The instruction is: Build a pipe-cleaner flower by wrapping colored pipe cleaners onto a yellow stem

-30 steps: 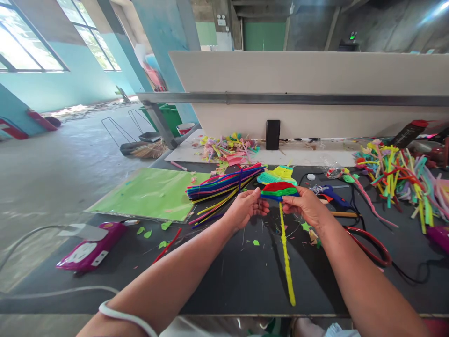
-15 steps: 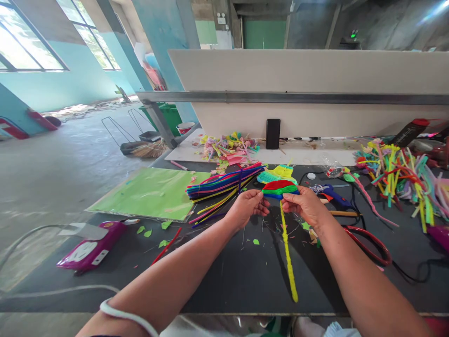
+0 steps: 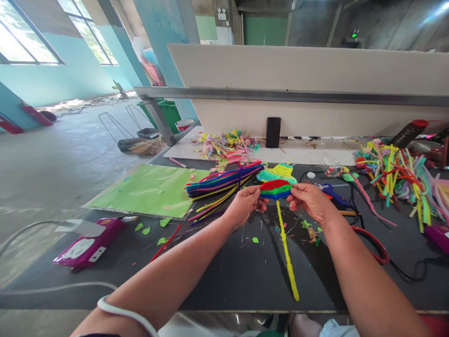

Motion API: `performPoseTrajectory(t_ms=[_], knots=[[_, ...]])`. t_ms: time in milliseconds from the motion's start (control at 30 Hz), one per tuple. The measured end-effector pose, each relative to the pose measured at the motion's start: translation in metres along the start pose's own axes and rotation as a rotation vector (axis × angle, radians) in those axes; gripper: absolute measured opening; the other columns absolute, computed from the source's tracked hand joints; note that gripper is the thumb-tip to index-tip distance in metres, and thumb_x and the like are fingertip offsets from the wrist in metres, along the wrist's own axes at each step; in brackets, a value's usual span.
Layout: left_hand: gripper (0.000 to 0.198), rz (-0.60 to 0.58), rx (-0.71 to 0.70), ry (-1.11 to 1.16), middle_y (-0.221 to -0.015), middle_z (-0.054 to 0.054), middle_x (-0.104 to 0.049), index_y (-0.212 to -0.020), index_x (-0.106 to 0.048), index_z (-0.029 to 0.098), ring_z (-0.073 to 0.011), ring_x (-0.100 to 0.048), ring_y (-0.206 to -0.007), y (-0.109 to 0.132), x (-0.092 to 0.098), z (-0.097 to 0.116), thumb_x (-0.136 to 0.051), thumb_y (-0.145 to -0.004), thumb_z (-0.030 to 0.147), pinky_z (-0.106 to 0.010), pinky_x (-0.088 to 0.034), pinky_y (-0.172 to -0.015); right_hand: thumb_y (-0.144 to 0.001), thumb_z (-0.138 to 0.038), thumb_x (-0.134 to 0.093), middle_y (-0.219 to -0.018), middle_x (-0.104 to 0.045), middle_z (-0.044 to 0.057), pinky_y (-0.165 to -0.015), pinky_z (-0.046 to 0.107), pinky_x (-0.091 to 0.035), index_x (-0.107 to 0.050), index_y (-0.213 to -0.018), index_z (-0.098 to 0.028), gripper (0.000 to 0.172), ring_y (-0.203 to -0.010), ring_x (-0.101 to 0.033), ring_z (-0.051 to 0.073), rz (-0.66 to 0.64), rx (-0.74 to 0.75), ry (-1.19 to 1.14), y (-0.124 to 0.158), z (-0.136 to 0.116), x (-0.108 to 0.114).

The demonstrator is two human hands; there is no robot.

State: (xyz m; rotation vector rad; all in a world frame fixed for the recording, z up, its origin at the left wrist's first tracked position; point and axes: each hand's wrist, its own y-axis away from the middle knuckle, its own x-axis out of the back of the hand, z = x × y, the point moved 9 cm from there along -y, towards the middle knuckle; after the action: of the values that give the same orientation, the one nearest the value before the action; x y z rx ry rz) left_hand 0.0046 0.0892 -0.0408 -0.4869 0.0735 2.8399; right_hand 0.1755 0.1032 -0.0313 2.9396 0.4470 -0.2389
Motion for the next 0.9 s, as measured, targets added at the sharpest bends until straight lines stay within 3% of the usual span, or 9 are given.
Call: performPoseTrajectory(t_ms=[100, 367, 700, 900], knots=[[0.04, -0.008, 0.026, 0.079, -0.074, -0.007, -0.067, -0.107, -0.059, 0.012, -0.0121, -0.06, -0.054, -0.001, 0.0, -0.003, -0.066, -0.079, 0.039, -0.024, -0.045, -0.052, -0.068, -0.037, -0.075, -0.066, -0.065, 0.002, -0.043, 0.021, -0.048, -0.062, -0.074, -0.015, 0.027, -0.046, -0.056, 0.009, 0.016, 0.022, -0.019, -0.002, 0.0, 0.001], [0.031, 0.02, 0.028, 0.087, -0.069, -0.004, -0.064, -0.091, -0.056, 0.013, -0.0102, -0.057, -0.051, 0.0, 0.002, -0.009, -0.065, -0.08, 0.041, -0.021, -0.042, -0.048, -0.064, -0.035, -0.077, -0.061, -0.062, -0.001, -0.034, 0.015, -0.017, -0.058, -0.074, -0.015, 0.029, -0.036, -0.032, 0.001, 0.089, 0.074, -0.122, -0.003, -0.002, 0.0], [0.027, 0.013, 0.076, 0.129, -0.069, -0.004, -0.063, -0.09, -0.056, 0.013, -0.0106, -0.057, -0.052, 0.001, -0.002, -0.011, -0.067, -0.079, 0.035, -0.022, -0.044, -0.05, -0.063, -0.034, -0.076, -0.059, -0.063, -0.001, -0.032, 0.016, -0.017, -0.057, -0.071, -0.016, 0.027, -0.032, -0.027, 0.0, 0.188, 0.087, -0.159, -0.004, 0.001, 0.004], [0.01, 0.027, 0.196, 0.188, -0.07, -0.007, -0.063, -0.085, -0.055, 0.012, -0.0107, -0.059, -0.053, 0.002, 0.002, -0.022, -0.058, -0.085, 0.021, -0.021, -0.046, -0.05, -0.071, -0.03, -0.07, -0.06, -0.065, 0.001, -0.031, 0.015, -0.029, -0.057, -0.081, -0.017, 0.021, -0.036, -0.044, 0.005, 0.116, -0.109, -0.065, -0.009, 0.021, 0.009]])
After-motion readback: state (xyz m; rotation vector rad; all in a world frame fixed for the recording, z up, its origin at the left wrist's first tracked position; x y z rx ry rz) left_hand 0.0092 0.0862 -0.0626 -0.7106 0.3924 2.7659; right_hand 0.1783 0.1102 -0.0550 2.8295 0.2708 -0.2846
